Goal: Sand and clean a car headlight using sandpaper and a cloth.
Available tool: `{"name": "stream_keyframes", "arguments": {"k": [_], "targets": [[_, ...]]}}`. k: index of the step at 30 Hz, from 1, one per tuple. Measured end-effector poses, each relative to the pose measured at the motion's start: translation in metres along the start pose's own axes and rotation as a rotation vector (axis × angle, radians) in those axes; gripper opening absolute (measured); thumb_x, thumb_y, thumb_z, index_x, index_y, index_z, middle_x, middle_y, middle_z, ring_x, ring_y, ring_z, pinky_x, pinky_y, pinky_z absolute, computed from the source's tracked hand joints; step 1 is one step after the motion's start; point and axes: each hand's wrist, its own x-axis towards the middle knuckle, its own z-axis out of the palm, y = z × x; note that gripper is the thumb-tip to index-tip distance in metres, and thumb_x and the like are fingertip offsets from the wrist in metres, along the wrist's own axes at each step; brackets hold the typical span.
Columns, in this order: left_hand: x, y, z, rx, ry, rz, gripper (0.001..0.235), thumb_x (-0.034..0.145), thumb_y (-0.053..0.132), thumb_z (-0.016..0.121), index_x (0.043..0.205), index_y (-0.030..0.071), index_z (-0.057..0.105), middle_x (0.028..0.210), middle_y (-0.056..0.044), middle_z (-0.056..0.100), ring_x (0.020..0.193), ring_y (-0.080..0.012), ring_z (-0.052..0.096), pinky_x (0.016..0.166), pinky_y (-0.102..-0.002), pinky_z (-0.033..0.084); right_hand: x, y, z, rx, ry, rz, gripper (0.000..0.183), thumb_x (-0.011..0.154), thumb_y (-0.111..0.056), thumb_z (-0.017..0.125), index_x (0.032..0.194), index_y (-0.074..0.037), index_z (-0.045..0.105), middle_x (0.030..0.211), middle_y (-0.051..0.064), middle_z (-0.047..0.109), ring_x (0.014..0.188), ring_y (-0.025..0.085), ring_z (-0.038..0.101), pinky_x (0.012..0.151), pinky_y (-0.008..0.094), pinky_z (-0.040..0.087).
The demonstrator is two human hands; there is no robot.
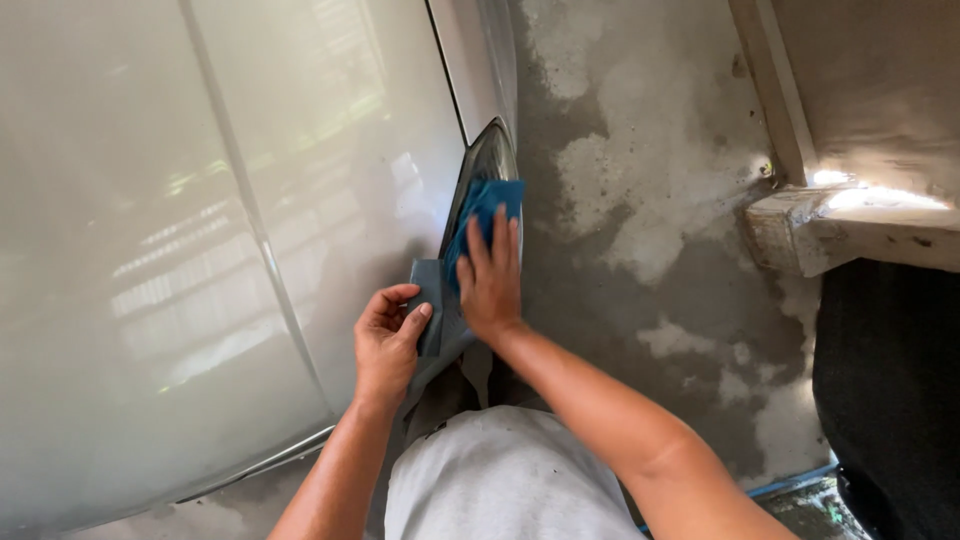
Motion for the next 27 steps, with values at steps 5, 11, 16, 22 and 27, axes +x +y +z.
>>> {"name": "stream_keyframes", "arguments": {"k": [5,11,16,22,27], "targets": [[0.002,0.002,0.009,0.018,-0.006,0.009,0.025,0.088,0.002,0.075,0.112,0.002,0.068,0.089,0.005,0.063,0.076,-0.0027,0.054,0.069,-0.020,0.046,0.027,0.008,0.002,0.009,-0.014,-0.044,0.060,0.106,-0.028,0.054,0.162,-0.016,0.036,0.170,0.024,0.017,0.155,0.051,0.020,0.126,0.056,0.022],[0.002,0.002,0.008,0.027,0.003,0.000,0.025,0.089,0.002,0.076,0.113,0.003,0.069,0.085,0.005,0.061,0.074,-0.0035,0.052,0.067,-0.020,0.045,0.103,0.091,0.041,0.570,0.013,0.351,0.072,0.109,-0.056,0.036,0.159,-0.004,0.034,0.166,0.022,0.034,0.155,0.036,0.032,0.126,0.042,0.023],[0.001,0.000,0.003,0.030,-0.002,-0.008,0.025,0.090,0.003,0.076,0.113,0.003,0.069,0.086,0.004,0.062,0.077,-0.0039,0.054,0.069,-0.020,0.046,0.027,0.115,0.049,0.909,-0.158,1.119,0.085,0.096,-0.070,0.033,0.156,-0.010,0.042,0.155,0.014,0.050,0.141,0.027,0.048,0.118,0.039,0.031],[0.004,-0.005,0.003,0.064,-0.023,-0.009,0.025,0.089,0.002,0.076,0.113,0.002,0.068,0.091,0.004,0.064,0.079,-0.0043,0.056,0.073,-0.020,0.048,0.034,0.095,0.058,0.946,0.034,1.054,0.077,0.099,-0.060,0.036,0.157,-0.010,0.041,0.155,0.012,0.049,0.141,0.026,0.047,0.118,0.038,0.032],[0.001,-0.004,-0.002,0.001,-0.048,0.030,0.025,0.090,0.001,0.076,0.114,0.002,0.068,0.087,0.004,0.063,0.078,-0.0042,0.056,0.071,-0.020,0.047,0.077,0.008,0.006,0.129,0.084,0.062,0.066,0.114,-0.047,0.043,0.167,-0.012,0.023,0.174,0.022,0.017,0.160,0.044,0.021,0.130,0.052,0.020]]}}
